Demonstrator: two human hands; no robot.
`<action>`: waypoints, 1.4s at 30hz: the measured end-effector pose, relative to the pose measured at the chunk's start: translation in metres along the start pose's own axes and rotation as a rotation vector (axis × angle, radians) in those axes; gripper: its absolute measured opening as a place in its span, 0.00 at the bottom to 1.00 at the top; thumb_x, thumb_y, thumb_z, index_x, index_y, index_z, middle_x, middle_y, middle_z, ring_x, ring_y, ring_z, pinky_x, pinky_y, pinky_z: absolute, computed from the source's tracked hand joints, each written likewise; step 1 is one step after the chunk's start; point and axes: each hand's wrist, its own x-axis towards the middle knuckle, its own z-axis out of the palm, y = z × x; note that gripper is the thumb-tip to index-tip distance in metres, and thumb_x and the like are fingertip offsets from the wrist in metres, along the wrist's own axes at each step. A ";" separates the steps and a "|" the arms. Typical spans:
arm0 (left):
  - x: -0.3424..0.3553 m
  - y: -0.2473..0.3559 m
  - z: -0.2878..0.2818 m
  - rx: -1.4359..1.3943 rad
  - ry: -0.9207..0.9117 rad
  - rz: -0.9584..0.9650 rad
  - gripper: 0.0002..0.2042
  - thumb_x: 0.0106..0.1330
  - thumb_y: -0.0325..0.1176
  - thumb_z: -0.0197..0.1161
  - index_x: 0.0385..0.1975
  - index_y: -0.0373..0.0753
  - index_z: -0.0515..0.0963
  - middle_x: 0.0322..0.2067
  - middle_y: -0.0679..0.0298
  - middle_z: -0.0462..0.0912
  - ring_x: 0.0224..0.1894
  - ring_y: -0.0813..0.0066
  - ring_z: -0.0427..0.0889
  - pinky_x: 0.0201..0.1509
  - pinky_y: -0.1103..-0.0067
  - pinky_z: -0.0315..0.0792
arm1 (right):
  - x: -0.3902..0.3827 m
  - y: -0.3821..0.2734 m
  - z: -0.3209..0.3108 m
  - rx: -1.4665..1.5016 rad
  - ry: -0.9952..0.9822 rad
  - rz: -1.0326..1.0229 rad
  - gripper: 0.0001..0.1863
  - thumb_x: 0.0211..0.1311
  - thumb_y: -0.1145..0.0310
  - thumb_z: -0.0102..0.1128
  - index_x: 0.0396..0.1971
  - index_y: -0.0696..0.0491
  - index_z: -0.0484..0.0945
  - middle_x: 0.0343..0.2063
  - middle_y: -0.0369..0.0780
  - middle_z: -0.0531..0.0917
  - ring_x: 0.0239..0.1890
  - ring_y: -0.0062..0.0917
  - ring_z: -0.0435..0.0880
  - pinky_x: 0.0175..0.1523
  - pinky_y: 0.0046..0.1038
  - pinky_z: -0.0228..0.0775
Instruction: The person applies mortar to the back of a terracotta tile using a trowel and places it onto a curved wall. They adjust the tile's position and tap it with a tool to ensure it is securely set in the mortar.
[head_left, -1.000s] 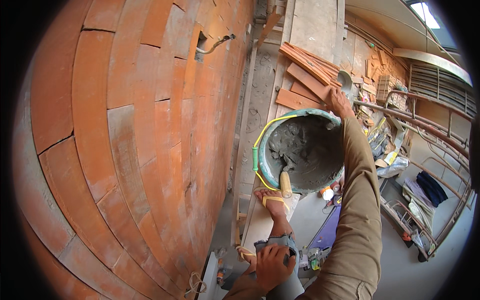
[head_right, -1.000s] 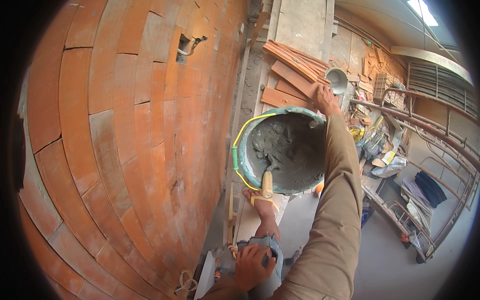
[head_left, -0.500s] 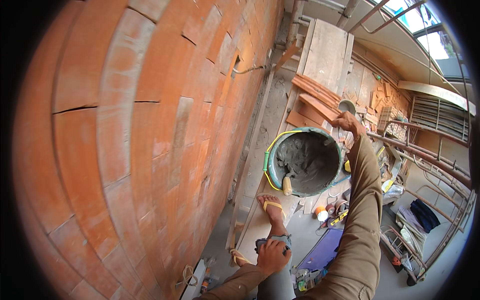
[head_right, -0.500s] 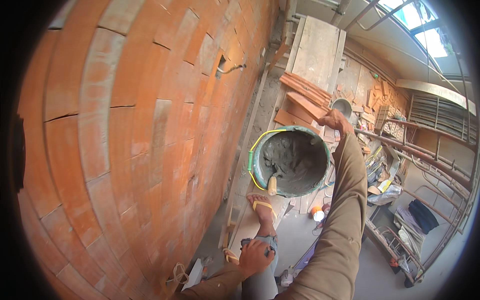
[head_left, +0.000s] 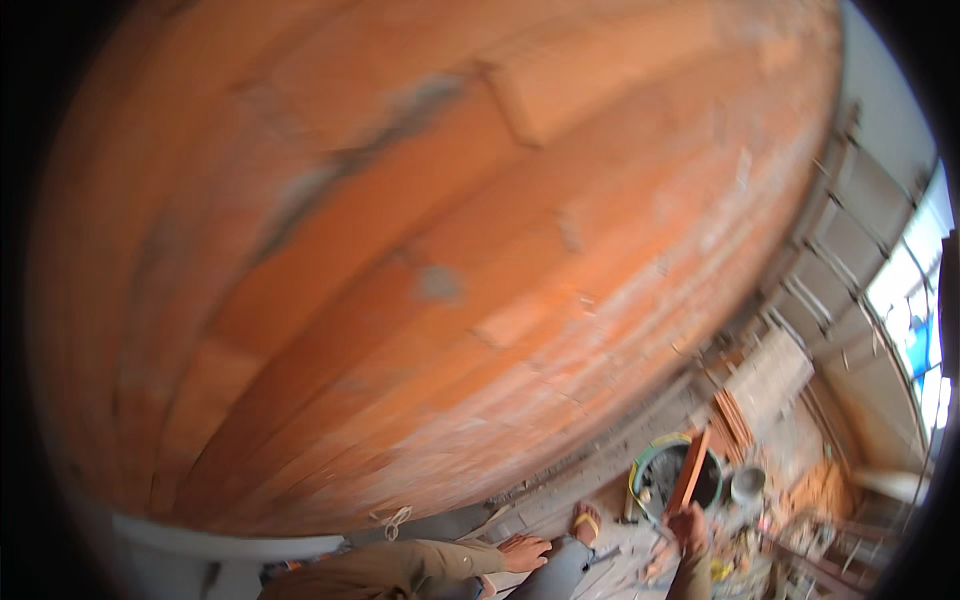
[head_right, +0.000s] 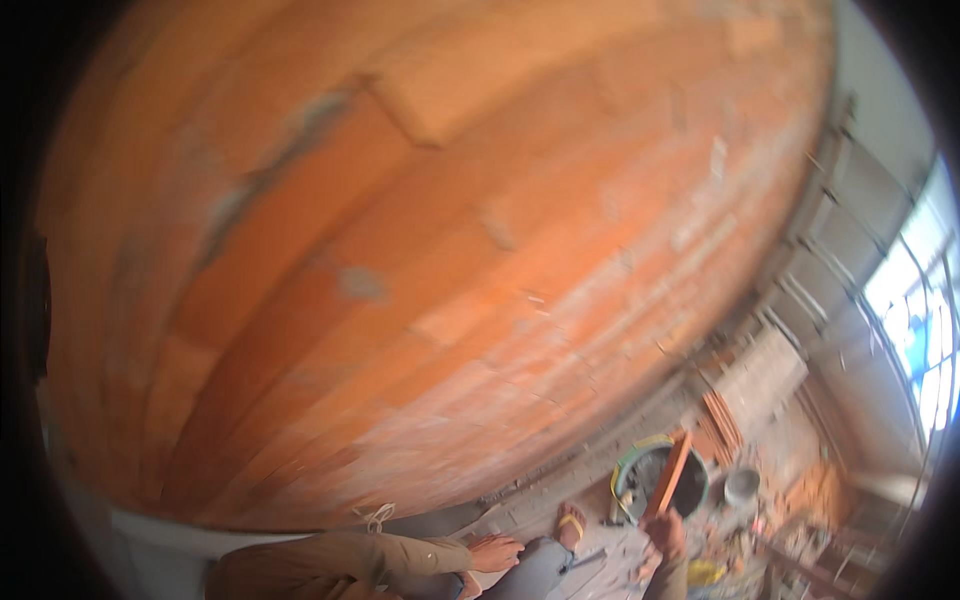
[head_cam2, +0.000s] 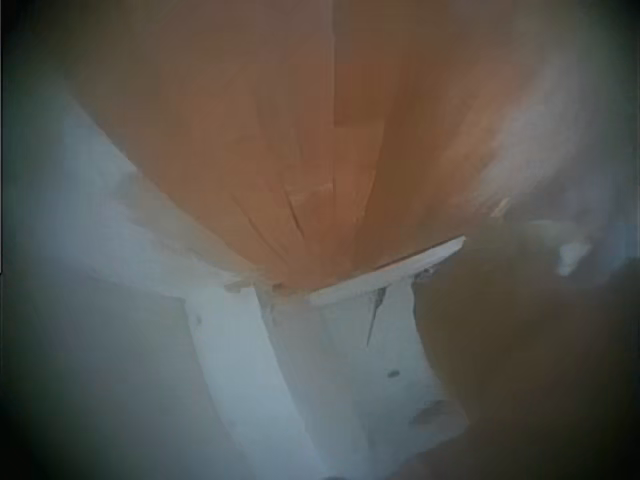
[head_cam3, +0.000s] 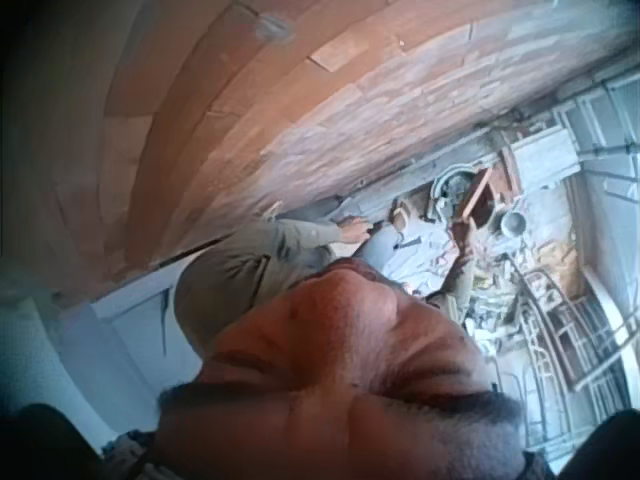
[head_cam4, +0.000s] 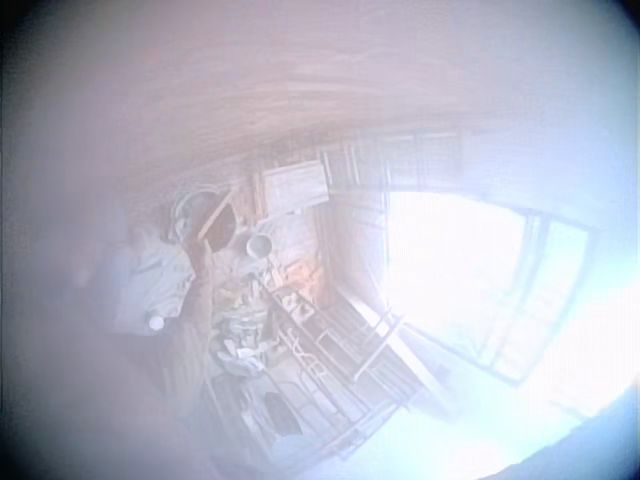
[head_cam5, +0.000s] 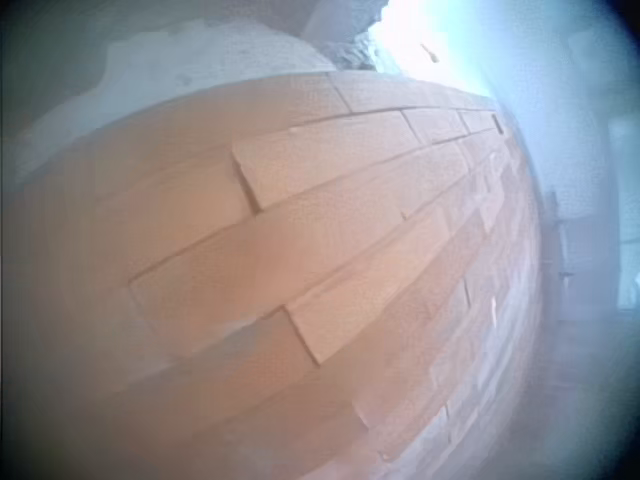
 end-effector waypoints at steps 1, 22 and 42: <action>-0.017 0.000 -0.015 -0.007 0.010 0.002 0.21 0.66 0.41 0.59 0.55 0.37 0.73 0.52 0.50 0.77 0.57 0.50 0.75 0.58 0.57 0.69 | -0.014 0.034 0.024 0.069 0.069 -0.029 0.23 0.54 0.53 0.58 0.42 0.55 0.75 0.36 0.46 0.81 0.31 0.38 0.80 0.40 0.43 0.75; -0.352 -0.038 -0.056 -0.413 0.749 -0.394 0.18 0.56 0.39 0.64 0.39 0.31 0.78 0.34 0.45 0.80 0.39 0.46 0.83 0.46 0.59 0.78 | -0.122 0.324 0.444 -0.478 -0.688 1.180 0.35 0.52 0.40 0.61 0.48 0.56 0.78 0.43 0.42 0.82 0.49 0.39 0.76 0.57 0.42 0.63; -0.609 -0.037 -0.007 -1.127 1.677 -0.261 0.10 0.69 0.32 0.63 0.29 0.32 0.80 0.24 0.75 0.75 0.31 0.89 0.67 0.34 0.82 0.67 | -0.197 0.292 0.677 -1.775 -1.266 -0.908 0.45 0.53 0.52 0.73 0.63 0.65 0.64 0.54 0.61 0.75 0.55 0.54 0.77 0.57 0.45 0.72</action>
